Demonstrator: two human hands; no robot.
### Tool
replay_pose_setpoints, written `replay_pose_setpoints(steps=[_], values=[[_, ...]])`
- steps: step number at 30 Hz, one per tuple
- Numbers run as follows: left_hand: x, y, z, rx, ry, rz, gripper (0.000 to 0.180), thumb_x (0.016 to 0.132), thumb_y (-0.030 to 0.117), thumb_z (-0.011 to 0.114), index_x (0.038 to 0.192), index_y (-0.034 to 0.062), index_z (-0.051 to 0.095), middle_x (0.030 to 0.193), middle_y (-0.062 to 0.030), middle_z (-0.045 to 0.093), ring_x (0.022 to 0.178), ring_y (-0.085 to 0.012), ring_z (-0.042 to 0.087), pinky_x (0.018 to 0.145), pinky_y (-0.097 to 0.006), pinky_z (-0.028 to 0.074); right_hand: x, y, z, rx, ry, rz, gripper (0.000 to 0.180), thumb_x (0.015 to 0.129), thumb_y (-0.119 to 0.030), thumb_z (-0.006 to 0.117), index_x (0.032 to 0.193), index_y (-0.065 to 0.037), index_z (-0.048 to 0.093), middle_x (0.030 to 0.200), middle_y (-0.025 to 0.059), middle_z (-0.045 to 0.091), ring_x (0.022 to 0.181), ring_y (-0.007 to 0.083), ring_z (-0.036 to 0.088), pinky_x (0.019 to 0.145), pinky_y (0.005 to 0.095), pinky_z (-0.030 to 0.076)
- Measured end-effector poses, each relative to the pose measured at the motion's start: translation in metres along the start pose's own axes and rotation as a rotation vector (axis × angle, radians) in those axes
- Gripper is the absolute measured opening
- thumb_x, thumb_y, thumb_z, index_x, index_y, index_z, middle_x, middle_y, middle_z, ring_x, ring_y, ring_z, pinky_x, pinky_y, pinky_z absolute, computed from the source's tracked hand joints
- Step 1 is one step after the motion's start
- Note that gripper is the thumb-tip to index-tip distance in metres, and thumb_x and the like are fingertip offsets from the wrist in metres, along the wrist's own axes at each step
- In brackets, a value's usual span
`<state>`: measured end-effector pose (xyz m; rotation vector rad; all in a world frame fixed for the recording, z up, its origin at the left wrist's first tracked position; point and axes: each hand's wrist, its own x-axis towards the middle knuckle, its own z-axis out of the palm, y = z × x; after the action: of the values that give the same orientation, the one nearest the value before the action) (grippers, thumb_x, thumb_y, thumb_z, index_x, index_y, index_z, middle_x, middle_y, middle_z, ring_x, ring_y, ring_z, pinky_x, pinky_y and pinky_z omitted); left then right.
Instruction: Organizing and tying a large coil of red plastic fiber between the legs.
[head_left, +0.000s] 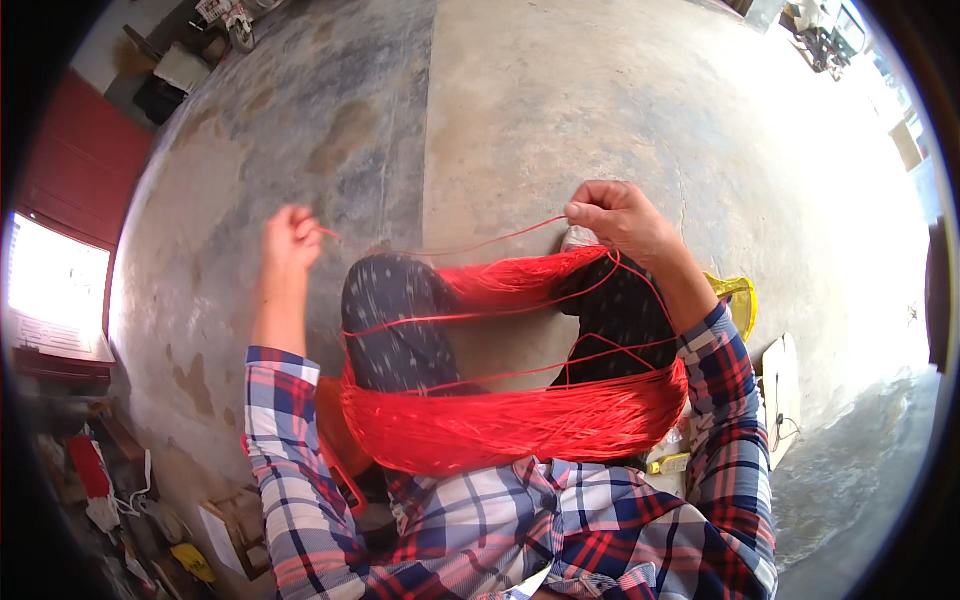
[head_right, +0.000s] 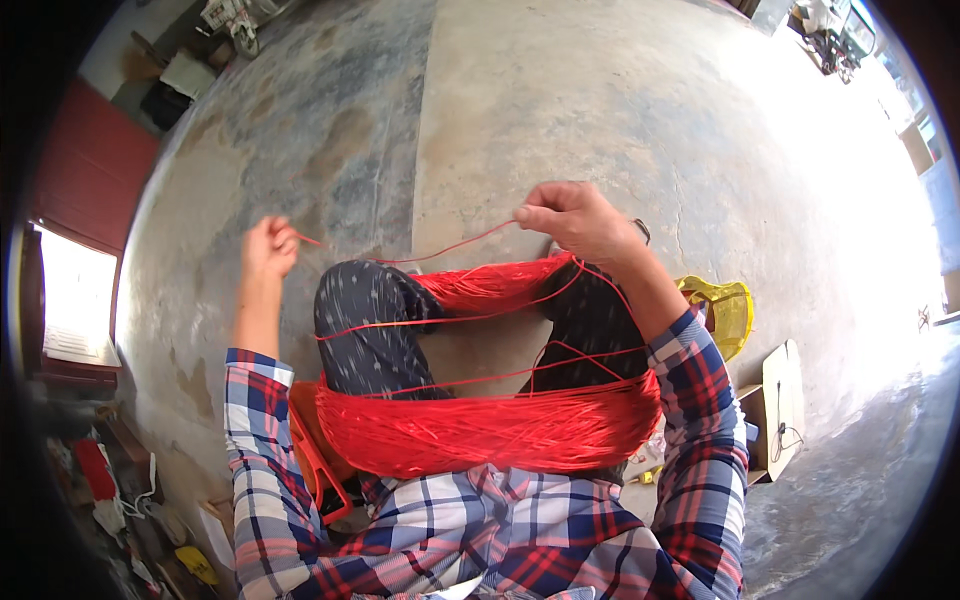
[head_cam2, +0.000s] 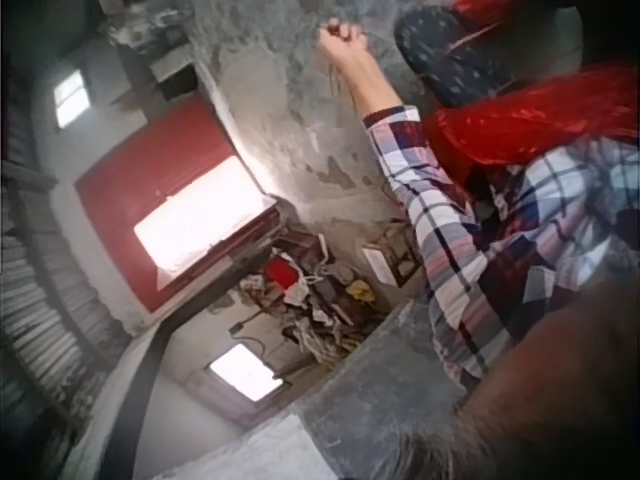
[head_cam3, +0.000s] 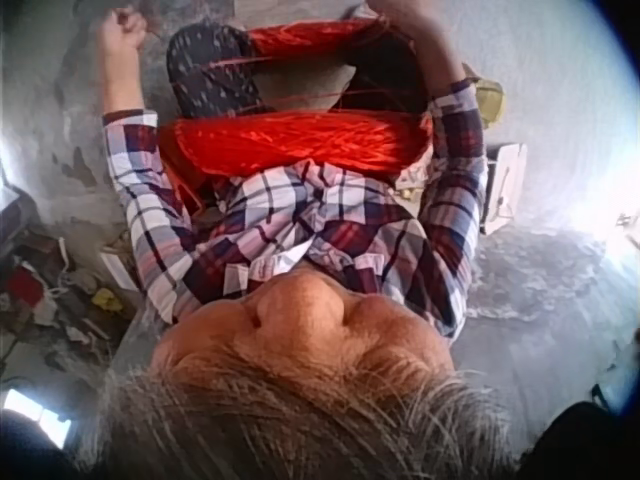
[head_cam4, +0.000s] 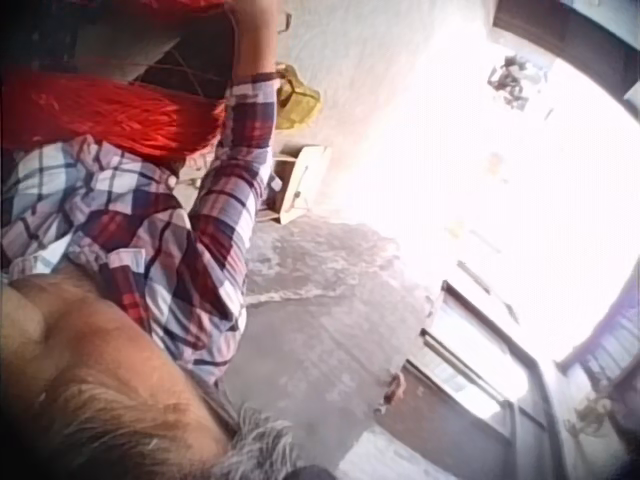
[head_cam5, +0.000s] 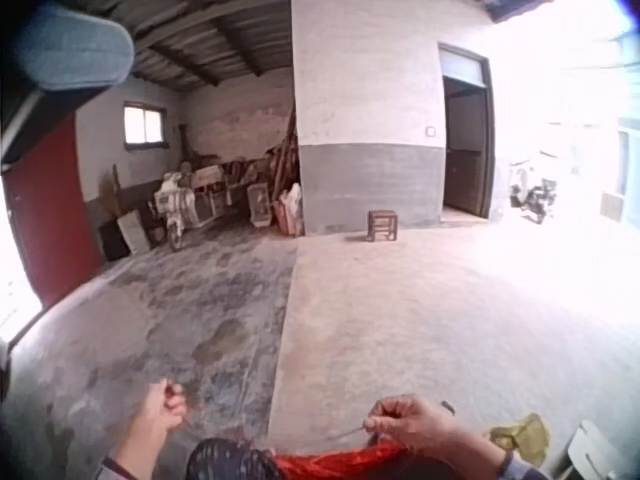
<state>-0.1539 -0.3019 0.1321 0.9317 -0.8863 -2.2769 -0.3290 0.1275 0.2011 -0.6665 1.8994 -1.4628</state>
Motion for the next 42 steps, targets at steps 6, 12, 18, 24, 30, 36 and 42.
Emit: replay_pose_setpoints(steps=[6,12,18,24,30,36,42], values=[[-0.133,-0.073,0.145,0.311,-0.742,-0.359,0.028,0.097,0.033,0.047,0.097,0.0065,0.058,0.091,-0.0100,0.064,0.046,-0.0030,0.030,0.038,-0.017,0.023,0.016,-0.034,0.047,-0.169,-0.101,-0.209,0.020,0.087,-0.021,0.067,0.083,-0.002,0.065,0.064,-0.0061,0.049,0.062,0.0030,0.042,0.052,0.0225,0.034],[-0.111,-0.052,0.125,0.383,-0.508,-0.289,0.008,0.091,0.014,0.056,0.085,0.0087,0.054,0.058,0.0098,0.034,0.044,-0.0009,0.027,0.038,-0.019,0.020,0.030,0.006,0.022,-0.106,-0.023,-0.280,0.024,0.087,-0.025,0.066,0.079,-0.002,0.066,0.061,-0.0070,0.047,0.057,0.0029,0.041,0.049,0.0223,0.032],[0.016,0.037,-0.037,0.056,0.150,0.182,0.026,0.092,0.013,0.046,0.067,0.0162,0.039,0.052,0.0055,0.024,0.040,-0.0078,0.018,0.038,-0.026,0.014,0.023,0.023,-0.008,0.312,-0.016,-0.032,0.025,0.088,-0.029,0.066,0.077,-0.007,0.064,0.058,-0.0084,0.041,0.050,0.0029,0.033,0.045,0.0209,0.025],[-0.026,0.004,0.031,0.029,0.164,-0.053,0.025,0.095,0.020,0.043,0.070,0.0130,0.043,0.060,0.0002,0.041,0.040,-0.0086,0.025,0.037,-0.025,0.017,0.031,0.020,0.013,0.236,-0.009,-0.078,0.023,0.088,-0.027,0.066,0.078,-0.006,0.063,0.060,-0.0074,0.044,0.053,0.0034,0.035,0.047,0.0214,0.029],[-0.110,-0.097,0.143,0.471,-0.668,-0.390,0.015,0.091,0.023,0.055,0.082,0.0115,0.054,0.073,-0.0012,0.056,0.043,-0.0027,0.032,0.035,-0.019,0.022,0.026,0.010,0.047,0.065,-0.169,-0.141,0.023,0.090,-0.025,0.064,0.082,-0.004,0.064,0.067,-0.0058,0.052,0.061,0.0035,0.043,0.053,0.0215,0.036],[-0.123,-0.083,0.140,0.512,-0.557,-0.350,0.007,0.091,0.017,0.055,0.087,0.0123,0.054,0.063,0.0083,0.042,0.043,-0.0020,0.030,0.036,-0.019,0.022,0.026,0.016,0.037,0.011,-0.129,-0.054,0.029,0.089,-0.031,0.065,0.083,-0.003,0.066,0.069,-0.0041,0.056,0.064,0.0053,0.047,0.057,0.0226,0.039],[-0.008,0.007,0.045,0.098,0.020,0.049,0.027,0.092,0.015,0.047,0.067,0.0181,0.039,0.050,0.0064,0.025,0.038,-0.0071,0.019,0.035,-0.024,0.013,0.020,0.021,0.030,0.038,-0.087,-0.077,0.031,0.087,-0.035,0.066,0.083,-0.004,0.067,0.072,-0.0016,0.059,0.065,0.0070,0.050,0.058,0.0235,0.042]])
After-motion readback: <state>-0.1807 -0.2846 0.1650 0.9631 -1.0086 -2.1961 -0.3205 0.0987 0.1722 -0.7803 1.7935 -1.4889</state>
